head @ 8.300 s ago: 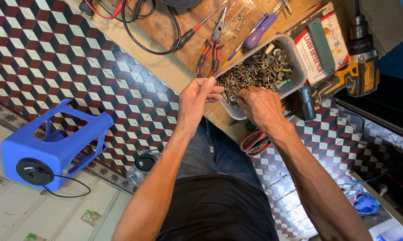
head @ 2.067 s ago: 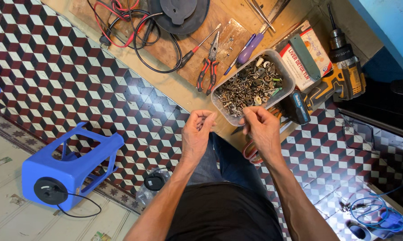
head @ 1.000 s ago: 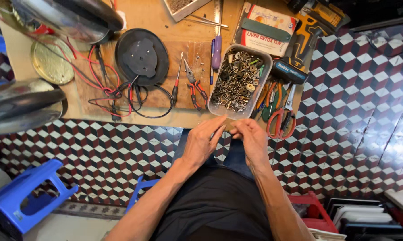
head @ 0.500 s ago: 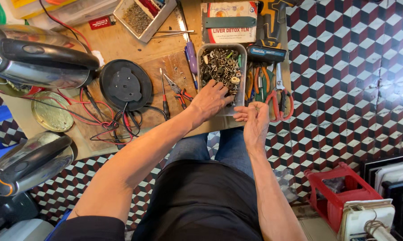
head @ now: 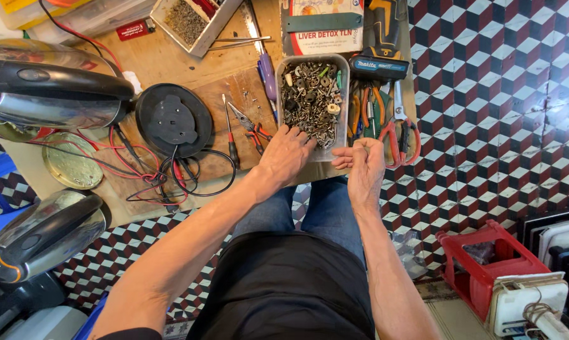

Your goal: The person uses a cordless drill to drive screws into a black circular plastic base. They repeatedly select screws from a container, insert them into the drill, and fasten them into the base. The person also handles pliers and other small hardware on the workbench.

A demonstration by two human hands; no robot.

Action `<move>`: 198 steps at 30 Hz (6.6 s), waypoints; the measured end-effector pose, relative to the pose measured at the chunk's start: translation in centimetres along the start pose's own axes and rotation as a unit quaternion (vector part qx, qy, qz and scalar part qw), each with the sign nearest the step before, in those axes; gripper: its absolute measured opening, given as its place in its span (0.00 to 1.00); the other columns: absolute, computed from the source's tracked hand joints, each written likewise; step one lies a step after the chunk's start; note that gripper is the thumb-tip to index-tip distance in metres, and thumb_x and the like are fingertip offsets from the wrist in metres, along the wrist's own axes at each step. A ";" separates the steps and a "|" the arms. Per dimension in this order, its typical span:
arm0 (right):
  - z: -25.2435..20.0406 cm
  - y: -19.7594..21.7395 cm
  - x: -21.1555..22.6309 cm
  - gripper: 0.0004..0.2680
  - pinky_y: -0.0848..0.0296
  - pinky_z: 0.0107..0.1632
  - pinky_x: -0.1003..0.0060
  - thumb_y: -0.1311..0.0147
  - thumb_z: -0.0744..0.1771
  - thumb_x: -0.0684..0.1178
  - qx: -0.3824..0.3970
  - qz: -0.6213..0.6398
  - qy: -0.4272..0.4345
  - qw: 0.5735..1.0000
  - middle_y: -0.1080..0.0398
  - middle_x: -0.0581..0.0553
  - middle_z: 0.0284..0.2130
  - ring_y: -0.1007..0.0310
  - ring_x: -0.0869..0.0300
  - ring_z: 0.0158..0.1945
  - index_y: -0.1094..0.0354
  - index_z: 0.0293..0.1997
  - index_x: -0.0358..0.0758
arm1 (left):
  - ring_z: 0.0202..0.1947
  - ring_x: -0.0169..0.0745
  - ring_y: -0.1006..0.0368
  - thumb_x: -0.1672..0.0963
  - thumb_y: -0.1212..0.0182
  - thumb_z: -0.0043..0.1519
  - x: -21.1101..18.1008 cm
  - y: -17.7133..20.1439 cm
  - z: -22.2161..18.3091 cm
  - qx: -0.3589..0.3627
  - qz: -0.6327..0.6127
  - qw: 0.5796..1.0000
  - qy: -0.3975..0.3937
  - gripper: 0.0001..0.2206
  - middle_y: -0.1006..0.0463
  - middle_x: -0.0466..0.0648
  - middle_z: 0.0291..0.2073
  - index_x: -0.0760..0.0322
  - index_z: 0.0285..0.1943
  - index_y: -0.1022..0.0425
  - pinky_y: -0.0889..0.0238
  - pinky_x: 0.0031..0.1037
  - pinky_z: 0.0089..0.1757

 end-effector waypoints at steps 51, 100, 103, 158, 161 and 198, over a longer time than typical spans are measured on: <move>0.6 0.4 0.0 0.08 0.24 0.37 0.66 0.61 0.73 0.48 0.018 0.015 -0.010 1.000 0.24 0.33 0.33 0.23 0.57 0.31 0.44 0.50 0.31 | 0.51 0.50 0.27 0.58 0.43 0.59 0.5 -3.5 2.5 0.085 -0.036 0.996 0.012 0.07 0.22 0.51 0.44 0.59 0.37 0.17 0.35 0.38 0.48; 0.9 0.3 0.7 0.09 0.26 0.34 0.69 0.61 0.74 0.49 0.009 -0.015 -0.037 0.999 0.24 0.36 0.30 0.25 0.61 0.28 0.43 0.50 0.32 | 0.39 0.58 0.20 0.63 0.41 0.54 -0.2 -3.4 3.2 -0.006 -0.125 0.983 0.133 0.08 0.19 0.59 0.36 0.67 0.41 0.21 0.26 0.42 0.40; 0.9 0.3 0.7 0.09 0.26 0.33 0.69 0.61 0.74 0.49 0.008 -0.014 -0.039 0.999 0.24 0.37 0.30 0.25 0.61 0.28 0.42 0.50 0.32 | 0.36 0.59 0.20 0.63 0.41 0.55 -0.4 -3.0 3.5 -0.033 -0.150 0.978 0.142 0.07 0.19 0.60 0.35 0.69 0.41 0.22 0.27 0.43 0.37; -4.3 -1.6 10.2 0.07 0.24 0.40 0.70 0.48 0.70 0.44 0.191 -0.003 -0.033 0.981 0.23 0.36 0.41 0.22 0.60 0.38 0.33 0.46 0.28 | 0.45 0.38 0.19 0.55 0.41 0.70 -4.9 14.5 -12.9 -0.319 -0.940 0.098 0.076 0.11 0.18 0.53 0.45 0.68 0.53 0.24 0.24 0.24 0.47; -3.0 -1.6 10.2 0.07 0.23 0.39 0.70 0.47 0.69 0.43 0.210 0.001 -0.023 0.977 0.23 0.35 0.39 0.21 0.59 0.38 0.33 0.46 0.28 | 0.43 0.38 0.19 0.55 0.40 0.69 -5.3 14.8 -12.6 -0.330 -0.938 0.071 0.078 0.10 0.17 0.53 0.44 0.68 0.51 0.24 0.23 0.24 0.46; -7.7 -4.9 5.7 0.07 0.24 0.40 0.69 0.44 0.70 0.43 0.026 0.069 -0.129 0.989 0.24 0.40 0.37 0.24 0.60 0.36 0.30 0.48 0.28 | 0.31 0.38 0.20 0.52 0.30 0.59 11.8 -3.6 -8.3 -0.246 -0.833 0.326 0.374 0.18 0.18 0.54 0.35 0.74 0.44 0.22 0.22 0.26 0.37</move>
Point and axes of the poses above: each hand's wrist, its own z-axis towards the middle knuckle, its own y-axis out of the back of the hand, x = y × z, the point moved 1 cm from there along z, towards the middle knuckle
